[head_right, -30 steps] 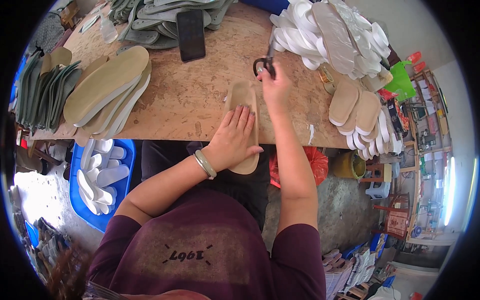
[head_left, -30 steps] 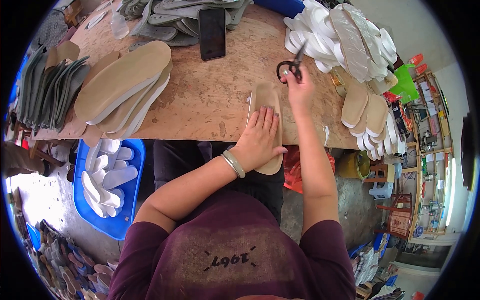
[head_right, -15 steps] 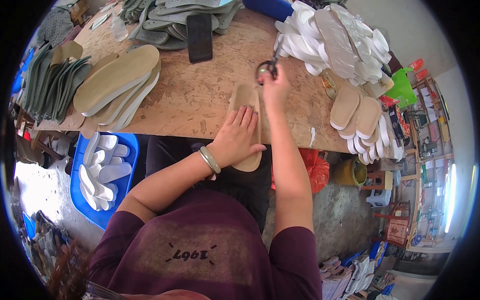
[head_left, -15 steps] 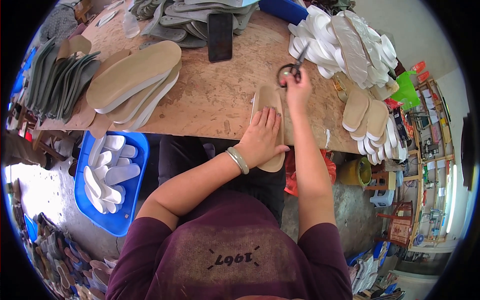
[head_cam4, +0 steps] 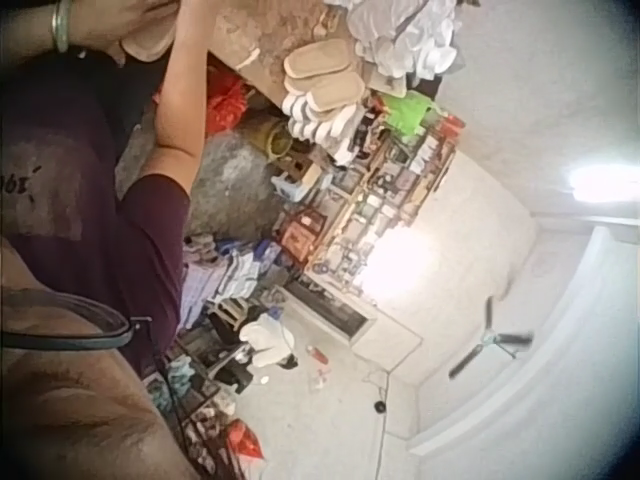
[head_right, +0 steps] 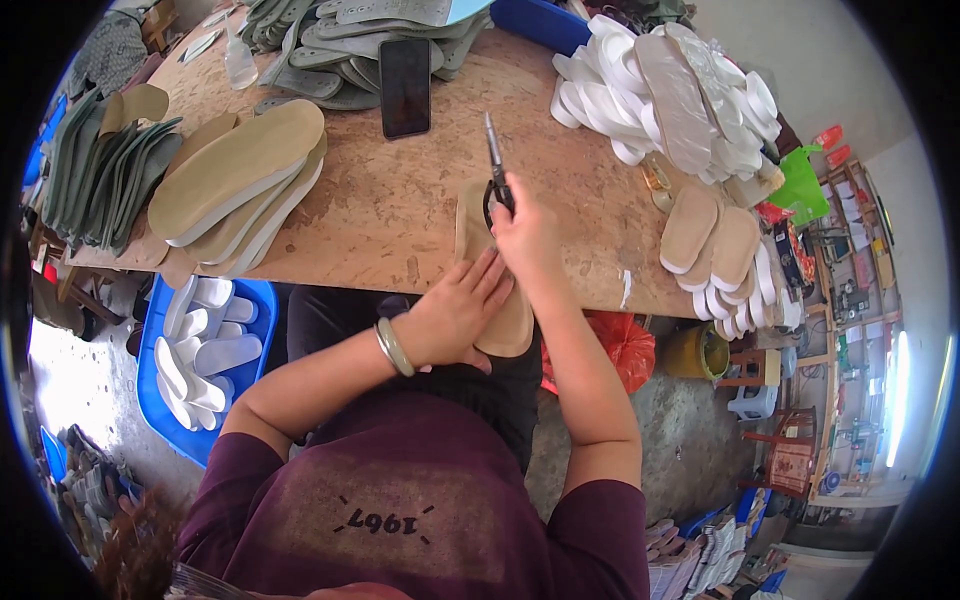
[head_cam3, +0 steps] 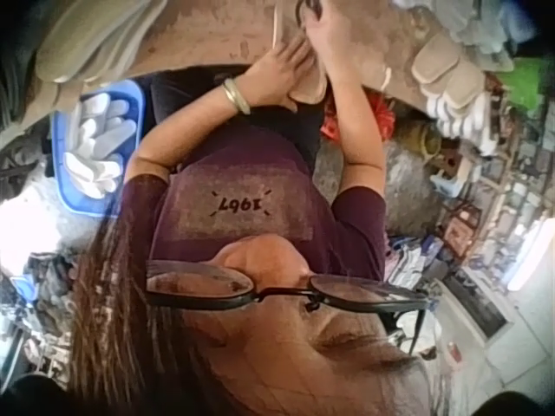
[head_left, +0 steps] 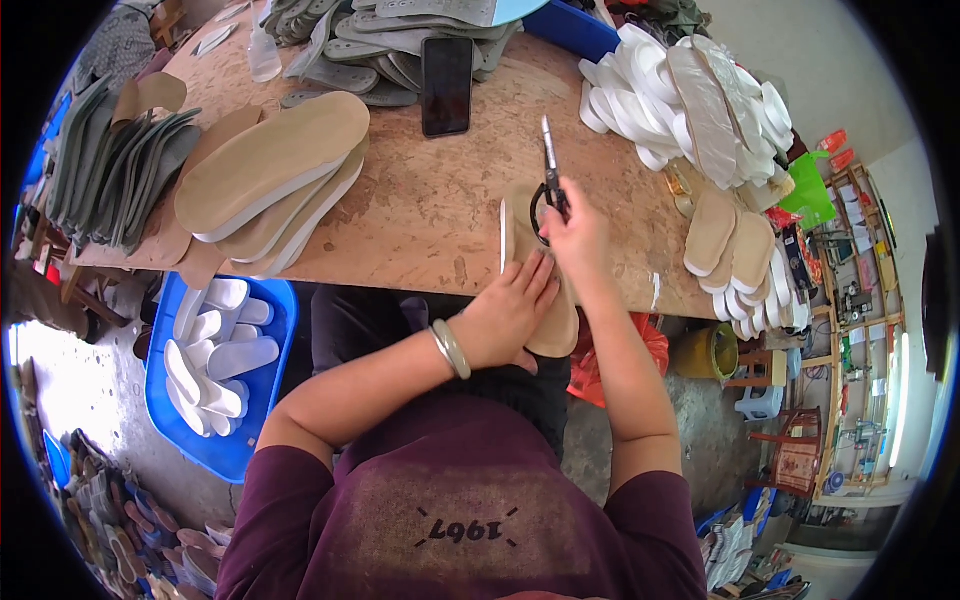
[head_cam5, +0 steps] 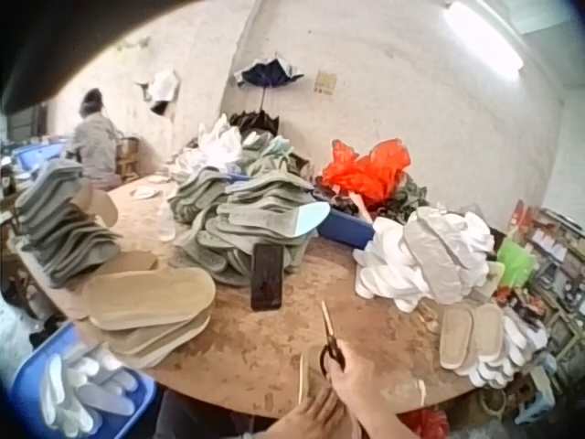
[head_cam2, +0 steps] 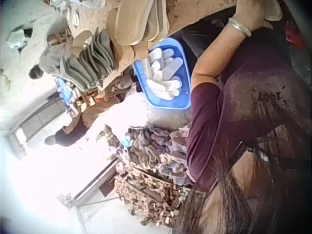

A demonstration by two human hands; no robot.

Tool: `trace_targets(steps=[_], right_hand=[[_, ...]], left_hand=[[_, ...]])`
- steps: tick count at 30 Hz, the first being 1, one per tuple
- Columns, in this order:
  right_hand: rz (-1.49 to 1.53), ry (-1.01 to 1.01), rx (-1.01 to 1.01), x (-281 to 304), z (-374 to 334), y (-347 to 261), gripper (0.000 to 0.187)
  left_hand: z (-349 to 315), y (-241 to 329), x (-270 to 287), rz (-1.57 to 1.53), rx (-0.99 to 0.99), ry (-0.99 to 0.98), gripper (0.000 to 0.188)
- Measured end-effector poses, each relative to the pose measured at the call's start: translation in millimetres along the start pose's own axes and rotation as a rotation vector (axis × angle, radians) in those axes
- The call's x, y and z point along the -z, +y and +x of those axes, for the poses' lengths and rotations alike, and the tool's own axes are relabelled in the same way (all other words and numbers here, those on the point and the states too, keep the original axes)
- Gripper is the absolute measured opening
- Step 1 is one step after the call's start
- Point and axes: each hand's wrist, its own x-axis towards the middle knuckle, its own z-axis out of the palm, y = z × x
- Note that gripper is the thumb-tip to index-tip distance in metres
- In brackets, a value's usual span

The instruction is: Trimming excess material from shoe insoles using scissors.

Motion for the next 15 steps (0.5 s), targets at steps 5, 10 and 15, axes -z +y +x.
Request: trace_targets(steps=[5,10,15], right_hand=[[-0.343,0.13,0.523,-19.5,39.5,6.4,0.04],[0.0,0.323,0.29,-5.9,84.1,34.8,0.039],[0.358,0.1,0.095,7.4,57.4,-1.8,0.031]], left_hand=[[-0.6,6.2,-15.0,0.022,0.068,0.101,0.082],[6.9,1.4,-24.0,0.058,0.093,0.166,0.063],[6.9,7.1,-37.1,0.15,0.178,0.206,0.047]])
